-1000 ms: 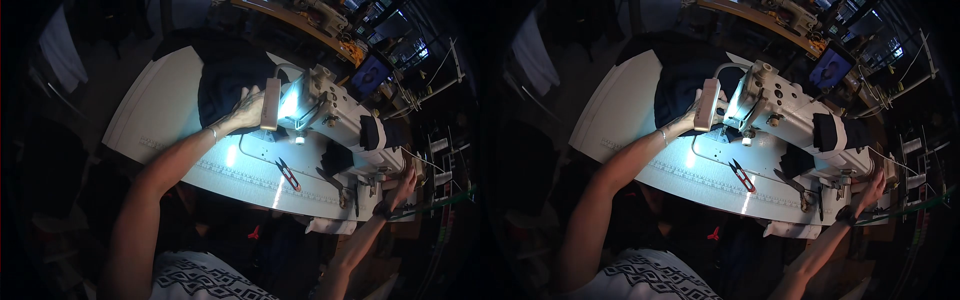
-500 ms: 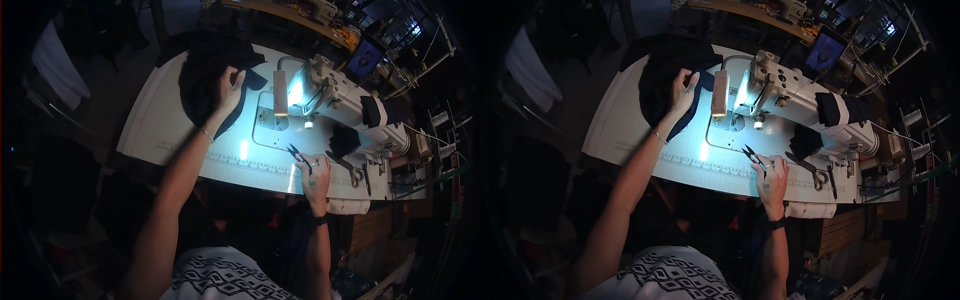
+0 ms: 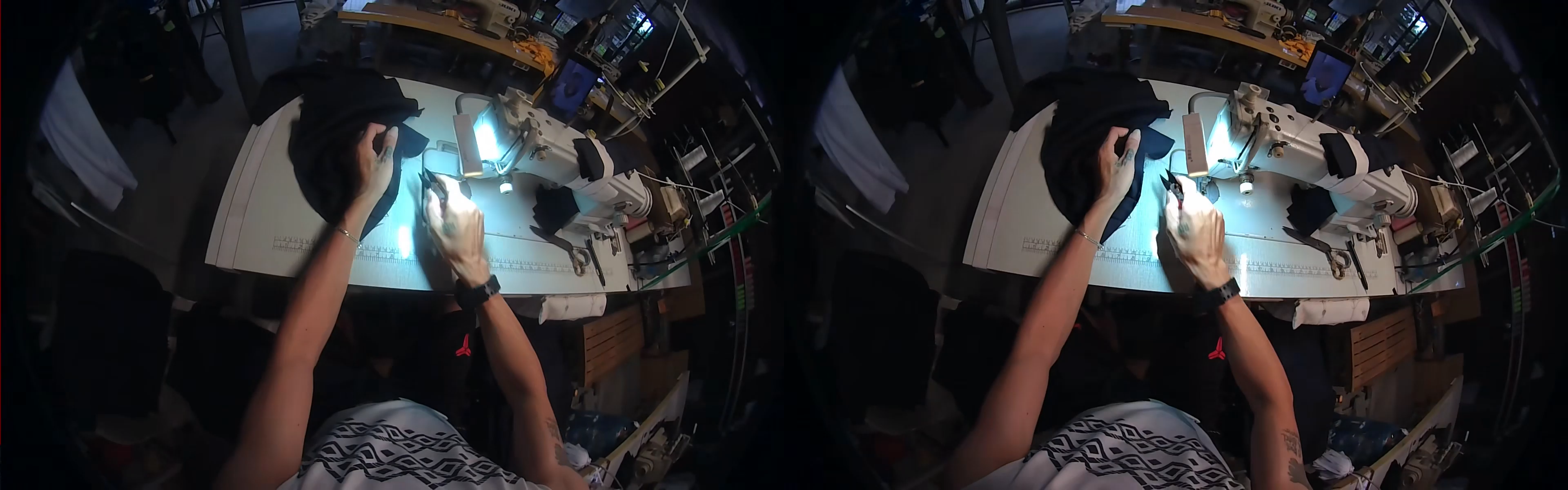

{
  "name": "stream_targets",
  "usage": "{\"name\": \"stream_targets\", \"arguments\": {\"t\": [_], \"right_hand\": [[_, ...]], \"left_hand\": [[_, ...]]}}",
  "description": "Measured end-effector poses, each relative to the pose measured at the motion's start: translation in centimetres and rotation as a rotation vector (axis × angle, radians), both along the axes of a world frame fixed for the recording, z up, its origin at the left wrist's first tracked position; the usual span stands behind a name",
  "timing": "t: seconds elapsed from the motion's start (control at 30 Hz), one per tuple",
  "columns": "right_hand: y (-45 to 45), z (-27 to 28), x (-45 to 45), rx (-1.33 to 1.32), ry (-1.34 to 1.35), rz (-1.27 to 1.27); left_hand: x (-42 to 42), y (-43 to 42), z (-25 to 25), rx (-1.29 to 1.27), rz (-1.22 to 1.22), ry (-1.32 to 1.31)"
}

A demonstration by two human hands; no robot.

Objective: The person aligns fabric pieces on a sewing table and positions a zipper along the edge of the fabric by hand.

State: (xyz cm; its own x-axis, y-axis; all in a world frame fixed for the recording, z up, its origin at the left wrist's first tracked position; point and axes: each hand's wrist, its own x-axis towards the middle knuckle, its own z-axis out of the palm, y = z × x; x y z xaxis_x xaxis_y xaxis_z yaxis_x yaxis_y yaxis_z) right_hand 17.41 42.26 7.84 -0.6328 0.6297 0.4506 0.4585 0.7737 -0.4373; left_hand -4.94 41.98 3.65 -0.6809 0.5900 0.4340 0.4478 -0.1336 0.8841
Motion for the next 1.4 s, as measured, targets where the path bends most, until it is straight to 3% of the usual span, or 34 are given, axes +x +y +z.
{"name": "stream_targets", "arguments": {"t": [0.07, 0.27, 0.33, 0.4, 0.43, 0.47, 0.5, 0.6, 0.63, 0.73, 0.77, 0.83, 0.87, 0.93, 1.03, 1.1, 1.13, 1.2, 1.4], "right_hand": [[0.6, 0.5, -2.4, 0.105, 0.124, -0.018], [1.7, -0.9, -4.1, 0.092, -0.033, -0.105], [1.1, -0.5, -2.6, 0.069, -0.082, -0.144], [0.4, 0.0, 1.1, -0.043, -0.014, -0.153], [0.6, -1.1, 2.9, -0.029, 0.089, -0.211], [0.3, -0.5, 5.3, -0.127, 0.016, -0.258], [0.8, -1.9, 7.7, -0.244, 0.13, -0.258], [1.4, -4.2, 11.7, -0.427, 0.509, -0.214], [1.1, -4.0, 12.8, -0.613, 0.558, -0.248], [1.4, -4.1, 12.7, -0.559, 0.658, -0.226], [1.2, -4.0, 12.4, -0.542, 0.661, -0.233], [1.2, -4.2, 12.0, -0.475, 0.642, -0.244], [1.0, -4.2, 12.3, -0.499, 0.638, -0.247], [0.8, -3.8, 12.5, -0.543, 0.744, -0.18], [-0.8, -2.9, 12.9, -0.727, 0.843, -0.154], [-1.9, -1.2, 11.9, -0.853, 0.599, -0.185], [-2.8, -0.2, 10.2, -0.786, 0.483, -0.176], [-2.6, -2.0, 6.3, -0.862, 0.609, 0.045], [-2.6, 0.2, 0.3, -0.898, 0.339, 0.118]], "left_hand": [[-0.1, 0.1, 0.0, 0.016, -0.001, -0.005], [-0.1, 0.0, 0.3, 0.057, 0.042, 0.035], [-0.3, -0.8, 1.3, -0.119, -0.093, 0.054], [-0.2, -2.9, 1.6, -0.389, -0.126, 0.348], [-1.0, -4.6, 2.2, -0.483, -0.287, 0.469], [-1.6, -6.4, 1.2, -0.463, -0.378, 0.579], [-1.1, -8.5, 0.5, -0.415, -0.336, 0.731], [1.9, -15.6, 3.7, -0.468, -0.491, 0.533], [3.0, -17.3, 4.0, -0.457, -0.462, 0.55], [4.3, -17.4, 4.2, -0.376, -0.42, 0.199], [4.1, -16.1, 4.3, -0.293, -0.349, 0.273], [3.4, -13.3, 4.5, -0.415, -0.081, 0.727], [3.2, -12.0, 3.5, -0.434, -0.032, 0.739], [2.0, -10.3, 2.9, -0.506, -0.164, 0.69], [3.0, -10.9, 2.3, -0.316, -0.2, 0.468], [3.8, -11.8, 2.9, -0.289, -0.21, 0.482], [4.3, -12.3, 3.4, -0.278, -0.241, 0.446], [4.8, -12.7, 3.6, -0.265, -0.275, 0.415], [4.6, -12.8, 3.0, -0.213, -0.318, 0.307]]}}
